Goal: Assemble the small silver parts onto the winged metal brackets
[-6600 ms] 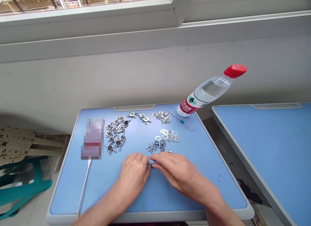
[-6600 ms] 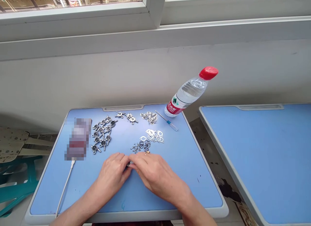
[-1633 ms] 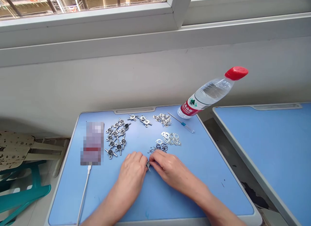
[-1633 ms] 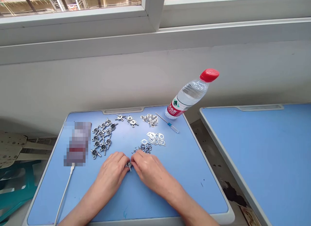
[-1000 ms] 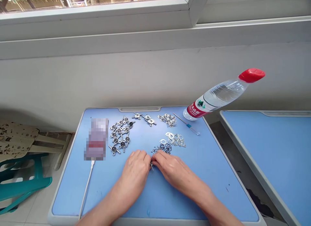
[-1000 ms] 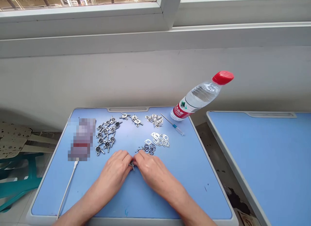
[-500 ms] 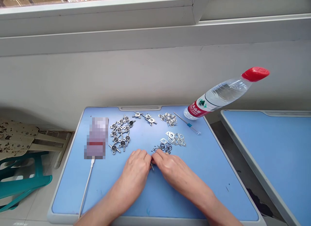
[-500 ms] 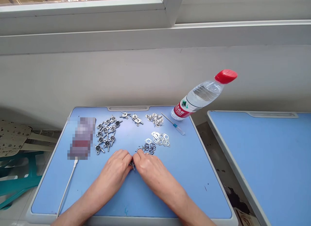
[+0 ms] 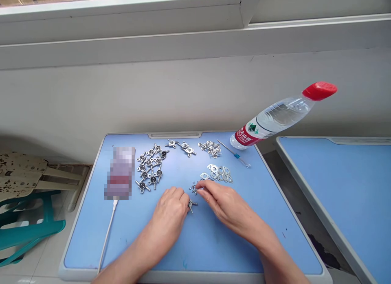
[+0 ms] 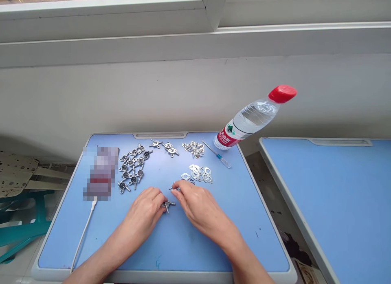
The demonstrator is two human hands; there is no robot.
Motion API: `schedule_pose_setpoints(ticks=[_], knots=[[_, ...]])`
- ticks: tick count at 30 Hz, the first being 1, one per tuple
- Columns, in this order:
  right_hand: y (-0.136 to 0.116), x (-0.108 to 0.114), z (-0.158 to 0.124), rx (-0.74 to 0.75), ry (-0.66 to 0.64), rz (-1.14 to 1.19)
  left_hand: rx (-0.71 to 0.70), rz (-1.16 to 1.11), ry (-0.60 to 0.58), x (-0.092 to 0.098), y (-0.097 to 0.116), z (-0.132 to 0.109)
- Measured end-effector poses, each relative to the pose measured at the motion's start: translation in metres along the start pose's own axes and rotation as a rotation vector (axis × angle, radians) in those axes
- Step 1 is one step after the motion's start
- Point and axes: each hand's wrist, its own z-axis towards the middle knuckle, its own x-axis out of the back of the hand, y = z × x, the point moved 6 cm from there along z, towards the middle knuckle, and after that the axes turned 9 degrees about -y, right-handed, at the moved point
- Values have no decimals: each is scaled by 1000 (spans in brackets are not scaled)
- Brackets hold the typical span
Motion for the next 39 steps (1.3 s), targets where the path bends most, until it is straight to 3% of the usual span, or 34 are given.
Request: schedule_pose_setpoints(ticks=[6,11,16,22,39], knots=[[-4,14,-8,-17,61,307,6,3,-45,9,4,1],[-6,16,-10,48,31,291,9,12,-52,11,5,1],[-8,22,-12,155,128,362,22,28,-82,13,7,2],[-20,22,-13,328,232,219,32,33,-102,15,7,2],[-26,18,-10,400,257,129,6,19,-50,15,7,2]])
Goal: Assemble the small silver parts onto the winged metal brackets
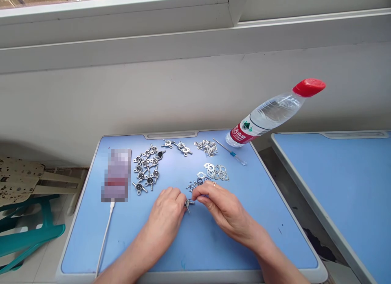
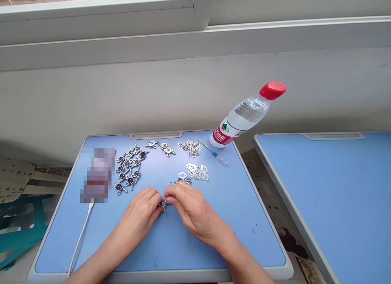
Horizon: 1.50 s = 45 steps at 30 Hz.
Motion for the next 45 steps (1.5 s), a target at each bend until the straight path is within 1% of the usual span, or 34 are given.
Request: schedule_pose_setpoints(ticks=[4,9,12,14,17,19,22,25,27,30,32,34,36,37,39,42,43,45], knots=[[-2,1,-1,25,6,9,6,8,-12,-1,0,0],[-4,-3,1,16,-28,-43,1,-19,14,-1,0,0],[-7,-4,2,42,-32,-62,-3,-16,12,-1,0,-1],[-9,-4,3,52,-66,-65,1,-9,9,-1,0,-1],[-11,-5,2,29,-161,-49,3,-20,14,-2,-1,-2],[-11,-4,1,18,-184,-36,4,-28,16,-1,-1,-2],[-9,-4,-1,48,-105,-69,7,-40,1,-1,0,-2],[-9,-4,-3,116,8,-206,13,-37,-14,0,0,-1],[-9,-3,-3,123,38,-275,14,-20,-16,0,1,-1],[-5,-2,-2,73,-19,-218,7,-4,-2,0,1,-1],[-4,-3,-2,71,-48,-154,2,-11,7,0,1,-1],[-4,-2,-3,108,0,-170,3,-29,4,-1,0,-1],[-7,-1,-4,147,68,-251,7,-47,-5,-2,0,-1],[-8,-1,-4,157,81,-282,8,-51,-8,-3,-1,-1],[-8,-2,-3,130,42,-267,7,-52,-5,-4,-1,-1],[-4,-4,-2,64,-55,-141,-2,-50,2,-5,-2,-2],[-4,-4,-3,67,-56,-118,-4,-50,-1,-5,-2,-1],[-4,-3,-4,109,3,-135,1,-42,-11,-5,-2,-1]])
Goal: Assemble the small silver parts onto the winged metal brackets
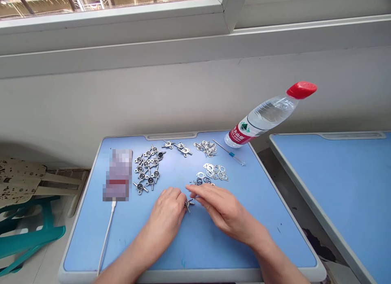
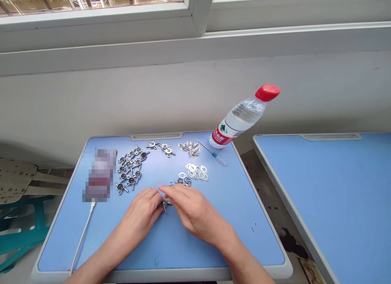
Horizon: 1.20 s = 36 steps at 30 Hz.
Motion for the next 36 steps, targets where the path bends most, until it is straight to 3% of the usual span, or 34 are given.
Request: schedule_pose_setpoints(ticks=[3,9,14,20,26,30,36], knots=[[1,1,-1,3,84,-116,16,19,-18,1,1,1],[2,1,2,-4,-6,19,17,-1,-39,2,2,1],[2,7,-2,15,161,-98,31,9,-29,2,0,1],[-1,2,2,26,19,40,16,-15,-11,3,1,0],[1,4,1,0,125,-99,28,39,-26,3,1,2],[-1,4,3,40,92,27,27,28,-26,2,0,2],[4,8,0,-46,231,27,19,33,-2,1,-2,2]])
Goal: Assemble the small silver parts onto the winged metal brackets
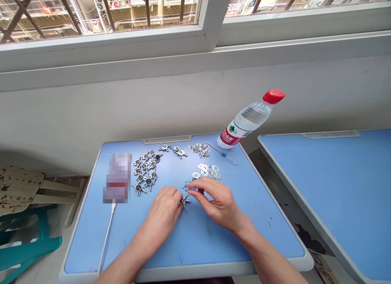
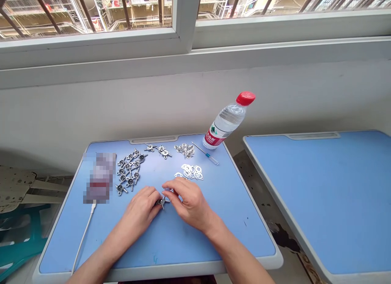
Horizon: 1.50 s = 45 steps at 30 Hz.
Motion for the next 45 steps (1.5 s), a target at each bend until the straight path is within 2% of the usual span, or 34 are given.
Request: schedule_pose_setpoints(ticks=[3,5,9,12,18,27,32,38,45], knots=[[4,-3,-1,-38,12,-21,-14,17,23,-1,-1,1],[3,-5,-1,-9,6,-8,-27,25,33,-2,-2,3],[3,-7,0,45,-62,28,-47,19,57,-3,-4,7],[7,-4,1,-4,-87,42,-41,-15,80,-1,-6,8],[8,2,0,2,-65,33,-38,-162,112,3,-12,8],[4,4,1,48,-38,38,-36,-227,106,5,-14,13],[5,4,2,-22,-3,-32,-38,-245,111,4,-15,13],[6,0,1,-36,9,-24,-65,-248,123,3,-15,14],[5,2,2,-34,-93,144,-89,-270,138,5,-17,15]])
